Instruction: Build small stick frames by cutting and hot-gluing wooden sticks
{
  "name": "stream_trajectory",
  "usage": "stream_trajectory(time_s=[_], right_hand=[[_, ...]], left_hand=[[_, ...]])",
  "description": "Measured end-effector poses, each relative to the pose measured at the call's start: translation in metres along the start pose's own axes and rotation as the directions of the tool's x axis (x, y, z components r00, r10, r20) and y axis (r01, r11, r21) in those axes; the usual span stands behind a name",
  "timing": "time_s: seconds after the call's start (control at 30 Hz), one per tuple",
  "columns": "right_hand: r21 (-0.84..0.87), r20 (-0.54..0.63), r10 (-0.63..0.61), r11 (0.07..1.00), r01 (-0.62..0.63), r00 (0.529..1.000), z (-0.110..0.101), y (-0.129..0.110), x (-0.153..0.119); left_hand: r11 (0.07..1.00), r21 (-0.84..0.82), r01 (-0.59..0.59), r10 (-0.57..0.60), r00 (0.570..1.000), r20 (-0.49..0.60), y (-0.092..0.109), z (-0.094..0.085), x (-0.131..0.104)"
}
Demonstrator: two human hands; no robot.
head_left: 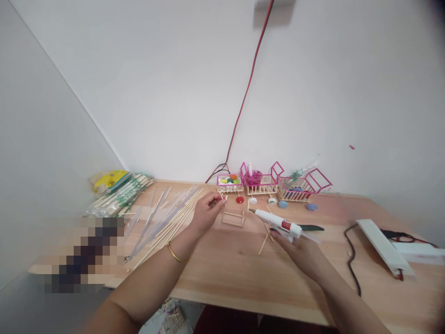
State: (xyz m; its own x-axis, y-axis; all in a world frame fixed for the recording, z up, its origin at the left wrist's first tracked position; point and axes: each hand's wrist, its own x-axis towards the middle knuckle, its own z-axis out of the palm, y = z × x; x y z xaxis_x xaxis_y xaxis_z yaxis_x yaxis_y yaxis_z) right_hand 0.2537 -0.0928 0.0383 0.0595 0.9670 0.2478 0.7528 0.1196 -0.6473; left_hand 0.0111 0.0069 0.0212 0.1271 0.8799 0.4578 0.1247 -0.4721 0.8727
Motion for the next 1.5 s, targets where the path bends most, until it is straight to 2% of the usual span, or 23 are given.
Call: stream_trajectory(time_s=[0.33,0.57,0.67,0.77,0.87,1.07,1.23,1.3,1.33,1.43,1.5], right_hand=[[-0.007,0.021,-0.021,1.000,0.021,1.000,0.001,0.003,-0.001],[-0.015,0.025,-0.075,0.997,0.075,0.997,0.007,0.017,-0.002],[-0.038,0.107,-0.101,0.994,0.106,0.989,0.006,0.019,-0.009],[-0.028,0.302,-0.188,0.978,0.206,0.934,0.004,0.010,-0.020],[0.010,0.423,-0.276,0.954,0.299,0.863,0.006,-0.003,-0.028],[0.119,0.542,-0.348,0.933,0.340,0.765,0.015,-0.008,-0.017],[0.185,0.582,-0.376,0.924,0.333,0.721,0.009,0.001,-0.007],[0.199,0.550,-0.388,0.921,0.335,0.739,0.006,0.004,-0.003],[0.195,0.508,-0.384,0.923,0.332,0.771,0.006,0.004,0.000],[0.134,0.283,-0.350,0.936,0.324,0.893,0.008,0.005,0.014],[0.082,0.123,-0.346,0.937,0.338,0.930,0.011,0.004,0.027]], left_hand=[[1.000,-0.002,-0.005,0.005,1.000,0.009,0.002,0.000,0.000],[0.999,0.035,-0.042,0.041,0.999,0.024,0.000,-0.001,0.000],[0.996,0.057,-0.070,0.068,0.997,0.025,-0.001,-0.002,0.001],[0.989,0.096,-0.110,0.109,0.994,0.011,-0.001,-0.001,0.001],[0.977,0.150,-0.150,0.150,0.989,0.016,-0.001,0.000,0.001],[0.913,0.299,-0.278,0.263,0.961,0.090,0.003,0.008,0.003],[0.750,0.470,-0.465,0.429,0.883,0.189,0.004,0.012,0.004],[0.696,0.517,-0.497,0.456,0.863,0.216,0.003,0.012,0.004],[0.676,0.538,-0.503,0.460,0.859,0.225,0.003,0.013,0.004],[0.631,0.587,-0.508,0.458,0.854,0.247,0.003,0.014,0.004],[0.608,0.603,-0.517,0.459,0.848,0.264,0.002,0.015,0.003]])
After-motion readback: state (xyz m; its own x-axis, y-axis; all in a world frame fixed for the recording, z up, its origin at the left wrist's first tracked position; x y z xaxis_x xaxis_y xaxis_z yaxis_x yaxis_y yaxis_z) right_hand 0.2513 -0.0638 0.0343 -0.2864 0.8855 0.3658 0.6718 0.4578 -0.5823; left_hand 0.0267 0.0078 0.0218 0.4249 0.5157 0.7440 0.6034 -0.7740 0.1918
